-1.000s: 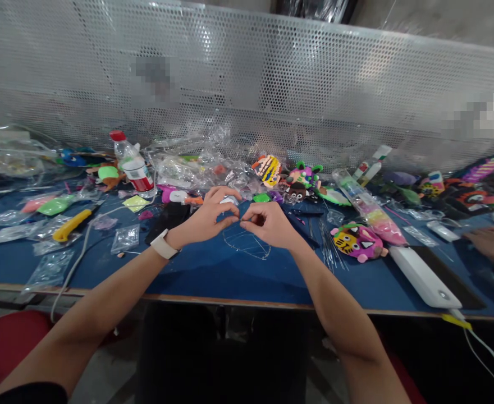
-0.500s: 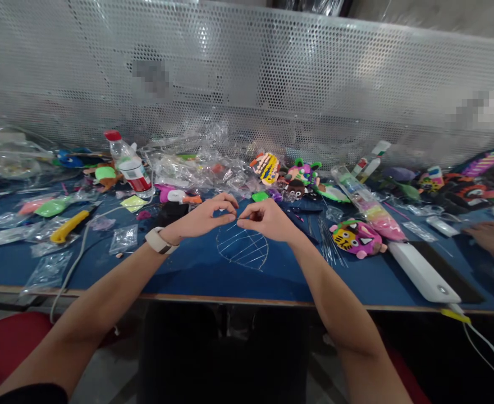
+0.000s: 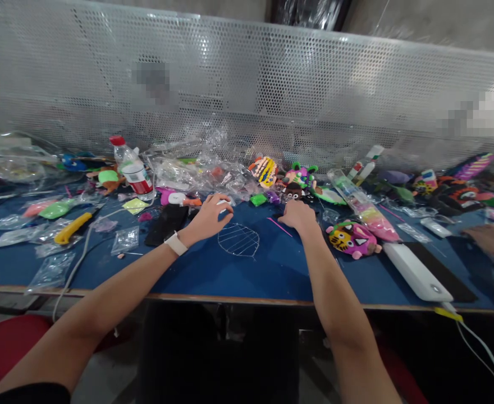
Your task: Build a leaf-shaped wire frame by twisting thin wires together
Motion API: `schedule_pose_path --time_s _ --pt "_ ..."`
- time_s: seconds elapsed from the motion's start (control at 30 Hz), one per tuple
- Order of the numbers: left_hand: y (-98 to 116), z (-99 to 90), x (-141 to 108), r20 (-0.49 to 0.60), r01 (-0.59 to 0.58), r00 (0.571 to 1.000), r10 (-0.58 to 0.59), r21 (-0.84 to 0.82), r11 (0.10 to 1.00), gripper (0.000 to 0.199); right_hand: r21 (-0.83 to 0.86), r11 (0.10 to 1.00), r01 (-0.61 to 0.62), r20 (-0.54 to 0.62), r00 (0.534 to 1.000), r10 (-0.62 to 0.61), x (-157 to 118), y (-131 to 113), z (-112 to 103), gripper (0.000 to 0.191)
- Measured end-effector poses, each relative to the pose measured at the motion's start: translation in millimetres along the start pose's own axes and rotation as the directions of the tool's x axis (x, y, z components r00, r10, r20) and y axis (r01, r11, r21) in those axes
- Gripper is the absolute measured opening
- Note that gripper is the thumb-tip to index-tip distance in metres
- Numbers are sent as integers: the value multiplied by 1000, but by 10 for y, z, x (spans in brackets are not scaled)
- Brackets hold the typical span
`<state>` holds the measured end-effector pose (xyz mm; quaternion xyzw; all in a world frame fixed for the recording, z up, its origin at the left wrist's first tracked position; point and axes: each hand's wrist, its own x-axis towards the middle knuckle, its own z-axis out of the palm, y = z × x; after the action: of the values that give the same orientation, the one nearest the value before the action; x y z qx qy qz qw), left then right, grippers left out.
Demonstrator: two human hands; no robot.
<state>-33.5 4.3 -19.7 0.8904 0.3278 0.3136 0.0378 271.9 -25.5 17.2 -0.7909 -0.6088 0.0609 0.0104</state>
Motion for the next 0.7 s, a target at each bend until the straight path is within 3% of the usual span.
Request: schedule_pose_path --time_s 0.13,0.3,0.47,0.6,0.7 --pt "-18 45 -22 4 -11 1000 11 3 1000 10 -23 999 -46 -31 999 45 72 67 42 41" --pt "-28 146 -31 -23 -10 1000 10 -7 1000 12 -5 998 -68 23 997 68 172 135 78 53" --pt "-18 147 -24 -92 11 996 -9 20 1000 15 -17 1000 -11 -11 1000 11 162 98 95 58" --pt "-7 108 -5 -80 19 997 -16 34 999 15 -7 997 76 -48 996 -76 106 21 117 64" --pt "-8 99 -1 -69 20 997 -18 38 999 15 -8 996 90 -111 990 -90 62 -59 113 58"
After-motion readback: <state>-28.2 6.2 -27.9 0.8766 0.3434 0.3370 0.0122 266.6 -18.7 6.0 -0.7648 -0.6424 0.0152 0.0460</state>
